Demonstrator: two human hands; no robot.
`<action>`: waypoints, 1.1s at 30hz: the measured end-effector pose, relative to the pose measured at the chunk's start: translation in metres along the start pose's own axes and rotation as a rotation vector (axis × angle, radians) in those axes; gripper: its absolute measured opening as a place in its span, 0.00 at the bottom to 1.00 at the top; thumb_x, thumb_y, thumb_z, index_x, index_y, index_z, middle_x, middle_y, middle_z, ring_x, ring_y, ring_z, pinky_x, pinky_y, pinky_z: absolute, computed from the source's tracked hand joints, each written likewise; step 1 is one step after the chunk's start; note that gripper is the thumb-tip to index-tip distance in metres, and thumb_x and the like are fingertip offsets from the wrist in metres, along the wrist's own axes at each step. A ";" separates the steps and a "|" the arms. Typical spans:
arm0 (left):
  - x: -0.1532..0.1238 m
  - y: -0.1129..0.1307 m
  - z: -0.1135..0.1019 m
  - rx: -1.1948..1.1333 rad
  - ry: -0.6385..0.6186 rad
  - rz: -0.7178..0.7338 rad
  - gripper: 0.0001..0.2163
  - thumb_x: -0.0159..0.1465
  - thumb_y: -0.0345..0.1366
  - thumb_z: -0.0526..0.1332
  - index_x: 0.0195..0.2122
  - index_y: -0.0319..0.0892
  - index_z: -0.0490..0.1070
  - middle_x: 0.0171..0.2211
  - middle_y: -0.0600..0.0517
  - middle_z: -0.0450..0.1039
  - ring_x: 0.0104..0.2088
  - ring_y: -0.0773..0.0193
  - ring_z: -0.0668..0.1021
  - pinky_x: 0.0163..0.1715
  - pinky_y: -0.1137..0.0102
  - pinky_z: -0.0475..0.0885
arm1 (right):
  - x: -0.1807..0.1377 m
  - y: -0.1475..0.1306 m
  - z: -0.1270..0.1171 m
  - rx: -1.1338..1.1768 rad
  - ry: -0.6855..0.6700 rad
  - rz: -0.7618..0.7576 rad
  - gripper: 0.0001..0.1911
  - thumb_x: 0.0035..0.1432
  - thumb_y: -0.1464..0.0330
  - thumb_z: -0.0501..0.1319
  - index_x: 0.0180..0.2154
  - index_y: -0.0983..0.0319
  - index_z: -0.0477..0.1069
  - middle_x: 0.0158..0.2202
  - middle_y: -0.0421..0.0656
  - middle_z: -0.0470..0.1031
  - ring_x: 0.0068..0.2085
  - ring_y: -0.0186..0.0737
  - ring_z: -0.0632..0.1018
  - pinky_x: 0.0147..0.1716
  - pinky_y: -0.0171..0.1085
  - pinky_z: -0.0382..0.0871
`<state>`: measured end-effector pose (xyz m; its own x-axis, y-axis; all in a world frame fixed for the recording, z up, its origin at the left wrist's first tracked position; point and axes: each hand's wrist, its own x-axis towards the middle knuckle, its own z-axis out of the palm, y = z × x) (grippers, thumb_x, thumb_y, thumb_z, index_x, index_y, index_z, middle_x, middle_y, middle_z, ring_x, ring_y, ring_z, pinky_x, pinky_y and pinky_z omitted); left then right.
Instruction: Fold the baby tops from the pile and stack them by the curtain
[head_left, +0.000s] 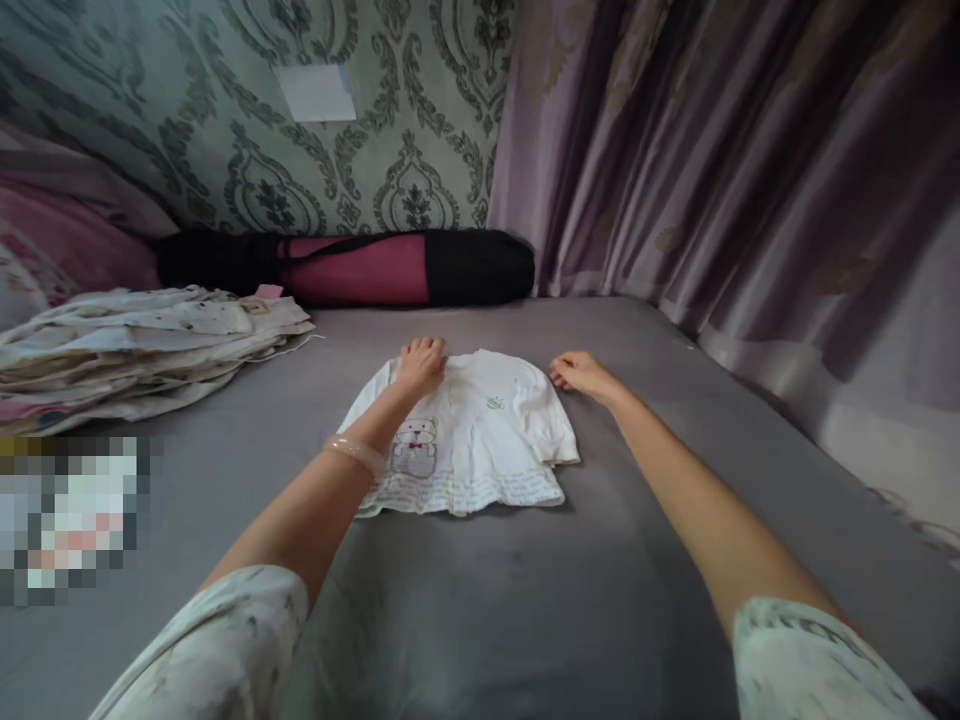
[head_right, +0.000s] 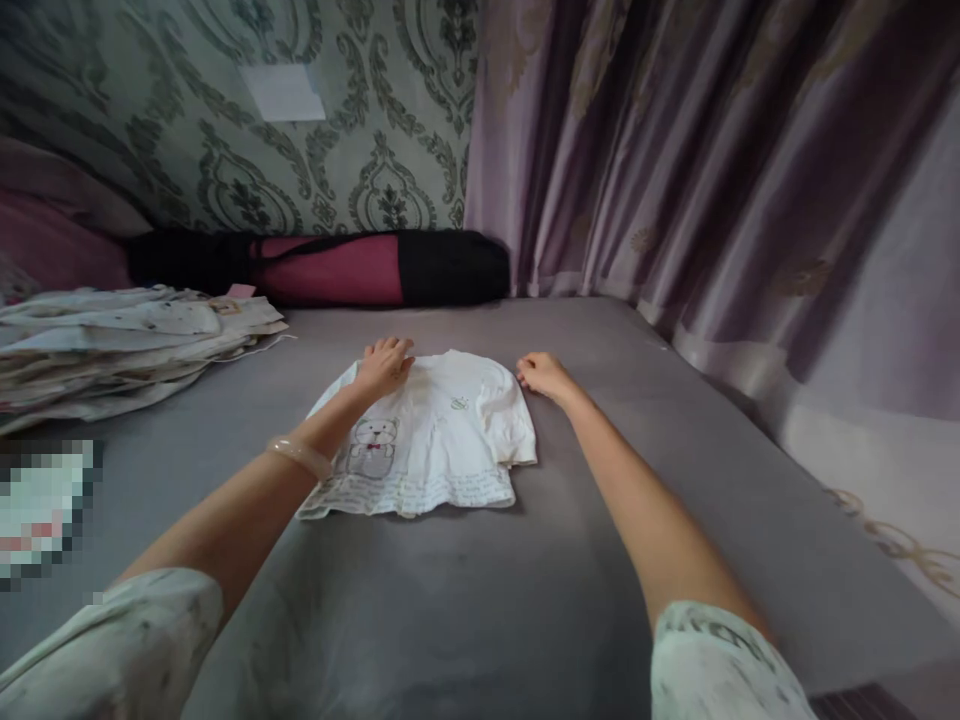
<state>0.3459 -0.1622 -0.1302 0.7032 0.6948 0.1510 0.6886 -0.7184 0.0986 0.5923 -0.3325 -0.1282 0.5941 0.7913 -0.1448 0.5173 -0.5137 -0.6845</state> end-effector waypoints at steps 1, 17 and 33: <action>-0.001 0.008 0.001 -0.024 -0.008 0.036 0.16 0.68 0.36 0.49 0.56 0.41 0.63 0.53 0.41 0.67 0.54 0.49 0.67 0.49 0.59 0.60 | -0.011 0.009 -0.004 -0.002 -0.047 0.077 0.15 0.66 0.63 0.53 0.35 0.65 0.72 0.29 0.44 0.76 0.25 0.30 0.72 0.25 0.29 0.66; 0.006 0.091 0.057 -0.327 0.046 0.375 0.16 0.68 0.34 0.48 0.54 0.37 0.66 0.56 0.39 0.67 0.58 0.56 0.67 0.59 0.59 0.62 | -0.082 0.013 -0.013 -0.262 -0.254 -0.028 0.06 0.51 0.68 0.64 0.27 0.63 0.68 0.21 0.34 0.67 0.23 0.28 0.66 0.23 0.28 0.56; -0.002 0.100 0.057 -0.231 -0.036 0.226 0.25 0.71 0.45 0.43 0.65 0.41 0.56 0.66 0.44 0.55 0.66 0.52 0.56 0.64 0.57 0.51 | -0.035 0.060 -0.049 -0.289 0.327 0.317 0.19 0.60 0.55 0.57 0.38 0.64 0.75 0.36 0.51 0.79 0.36 0.44 0.79 0.30 0.36 0.68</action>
<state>0.4232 -0.2335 -0.1764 0.8422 0.5150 0.1599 0.4592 -0.8404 0.2878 0.6327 -0.4073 -0.1290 0.8854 0.4620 -0.0507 0.4028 -0.8172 -0.4122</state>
